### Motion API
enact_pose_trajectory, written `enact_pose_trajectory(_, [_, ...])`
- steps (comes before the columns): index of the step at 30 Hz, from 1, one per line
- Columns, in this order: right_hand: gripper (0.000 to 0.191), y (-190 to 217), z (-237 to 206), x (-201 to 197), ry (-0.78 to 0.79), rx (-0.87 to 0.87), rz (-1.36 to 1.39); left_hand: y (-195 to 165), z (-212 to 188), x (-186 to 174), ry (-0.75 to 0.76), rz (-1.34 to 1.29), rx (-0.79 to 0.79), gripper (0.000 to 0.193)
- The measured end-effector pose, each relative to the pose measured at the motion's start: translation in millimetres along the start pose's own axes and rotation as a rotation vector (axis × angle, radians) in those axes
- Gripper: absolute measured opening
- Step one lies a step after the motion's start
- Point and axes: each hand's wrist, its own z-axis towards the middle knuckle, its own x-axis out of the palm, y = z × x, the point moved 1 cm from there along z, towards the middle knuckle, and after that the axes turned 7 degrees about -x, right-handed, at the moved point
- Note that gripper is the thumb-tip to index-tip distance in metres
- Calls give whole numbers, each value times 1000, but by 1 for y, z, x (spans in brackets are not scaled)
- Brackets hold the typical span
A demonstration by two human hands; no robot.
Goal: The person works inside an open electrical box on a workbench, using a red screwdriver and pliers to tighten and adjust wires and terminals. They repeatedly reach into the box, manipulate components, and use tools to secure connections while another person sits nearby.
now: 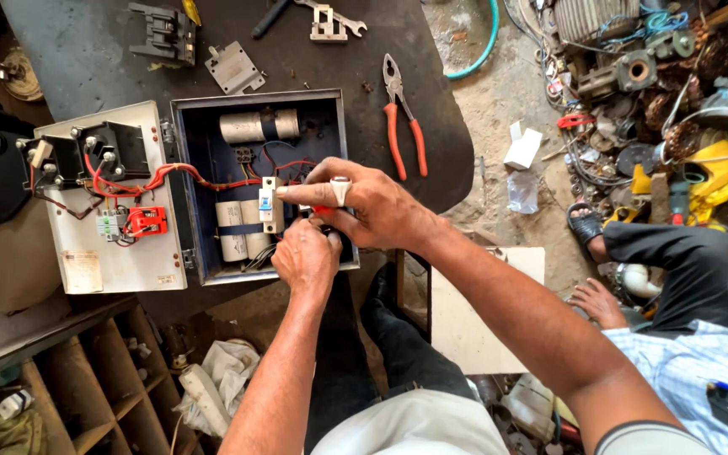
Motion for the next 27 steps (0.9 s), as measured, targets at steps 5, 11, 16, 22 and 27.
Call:
enact_pose_trajectory(5, [58,-3,-2,-1,-14,18,16,1,-3,-6,32,23,0,26])
enact_pose_trajectory(11, [57,-4,-3,2,-43,12,-20,3,-5,-6,13,-3,20,28])
enact_pose_trajectory(16, [60,-4,-2,-2,14,-7,-86,4,-5,-6,36,16,4,31])
enact_pose_trajectory(22, [62,-3,-2,-2,-17,-75,-34,1,-7,-10,26,-57,-11,25])
enact_pose_trajectory(27, [67,-4,0,4,46,31,-18,-1,-7,-12,40,-73,-3,24])
